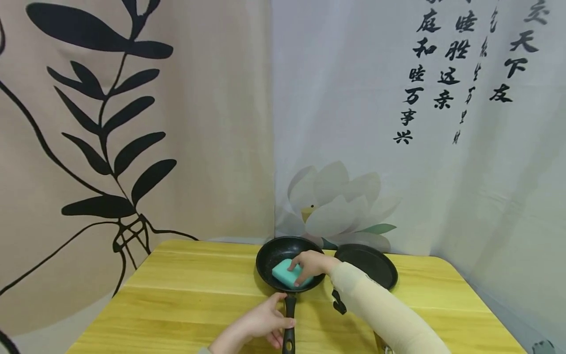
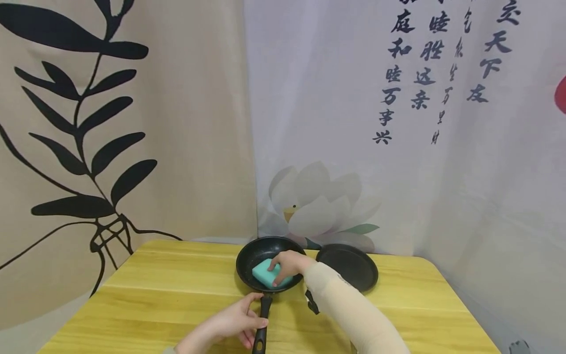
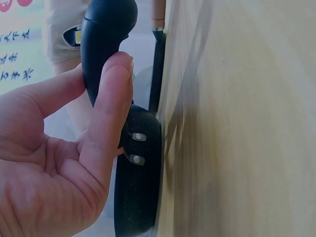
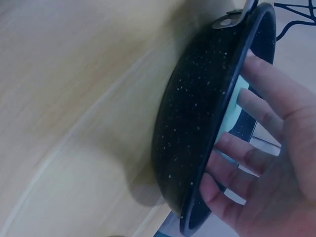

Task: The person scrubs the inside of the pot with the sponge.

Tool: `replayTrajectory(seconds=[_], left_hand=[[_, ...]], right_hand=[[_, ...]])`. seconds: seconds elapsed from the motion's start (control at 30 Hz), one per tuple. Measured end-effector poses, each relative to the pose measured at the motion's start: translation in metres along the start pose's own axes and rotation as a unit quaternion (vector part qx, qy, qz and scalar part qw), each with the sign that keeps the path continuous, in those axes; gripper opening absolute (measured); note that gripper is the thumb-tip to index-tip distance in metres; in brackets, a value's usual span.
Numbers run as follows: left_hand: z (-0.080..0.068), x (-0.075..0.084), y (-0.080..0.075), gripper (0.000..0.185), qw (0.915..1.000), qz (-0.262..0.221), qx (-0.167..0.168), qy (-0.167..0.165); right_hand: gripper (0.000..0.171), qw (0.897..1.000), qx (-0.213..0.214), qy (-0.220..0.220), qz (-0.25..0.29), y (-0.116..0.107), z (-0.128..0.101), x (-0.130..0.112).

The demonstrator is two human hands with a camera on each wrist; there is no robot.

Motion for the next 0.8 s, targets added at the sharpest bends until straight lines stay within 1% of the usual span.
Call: replayTrajectory(seconds=[0.2,0.4,0.8], left_hand=[[0.0,-0.003,-0.001,0.076,1.0,-0.004,-0.004,0.0],[0.002,-0.003,-0.001,0.075,0.9999,-0.005,-0.006,0.006],[0.003,-0.004,-0.001,0.075,0.9999,-0.008,-0.008,0.003]], right_hand=[[0.043,1.0,-0.016,-0.006,0.002,0.004,0.005,-0.004],[0.043,1.0,-0.012,-0.01,0.007,0.002,0.008,-0.008],[0.044,1.0,-0.013,-0.005,0.008,0.003,0.015,-0.011]])
Point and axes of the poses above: each hand's wrist, its own z-axis towards the middle knuckle, its own y-axis out of the palm, x = y × z, the point moved 10 cm from there along z, towards the middle knuckle, and after that the axes turned 11 degrees about -z, right-handed, at the moved point
